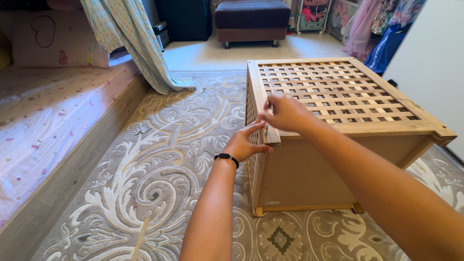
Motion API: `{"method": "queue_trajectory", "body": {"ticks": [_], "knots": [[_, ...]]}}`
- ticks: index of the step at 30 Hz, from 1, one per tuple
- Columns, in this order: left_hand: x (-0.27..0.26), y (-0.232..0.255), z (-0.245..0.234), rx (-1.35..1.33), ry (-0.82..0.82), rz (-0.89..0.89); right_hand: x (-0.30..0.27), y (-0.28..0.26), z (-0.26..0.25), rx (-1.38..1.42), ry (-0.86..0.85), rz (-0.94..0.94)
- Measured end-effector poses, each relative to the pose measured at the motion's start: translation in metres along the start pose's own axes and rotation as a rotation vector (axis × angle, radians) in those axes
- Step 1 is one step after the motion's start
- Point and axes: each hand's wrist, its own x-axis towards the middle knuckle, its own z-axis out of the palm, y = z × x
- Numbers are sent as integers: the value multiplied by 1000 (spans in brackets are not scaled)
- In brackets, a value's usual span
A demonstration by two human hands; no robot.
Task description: The person assembles a wooden lattice storage box by hand, inserting screws into pre-drilled holes and tightening them to secure the side panels to the base. The person then flips the box and attaches the top lattice panel.
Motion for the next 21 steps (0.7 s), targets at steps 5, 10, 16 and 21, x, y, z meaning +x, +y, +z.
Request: {"method": "queue_trajectory", "body": {"ticks": [5,10,16,21], "knots": [[2,0,-1,-10,0,-16,-8,11,18,7,-129,97],[1,0,2,-26,12,-27,-6,11,23,-207,-121,-124],[-2,5,-1,-30,10,-20,-14,0,2,-146,-30,-215],[0,4,0,-43,5,-33,-8,-11,-2,-444,-218,29]]}}
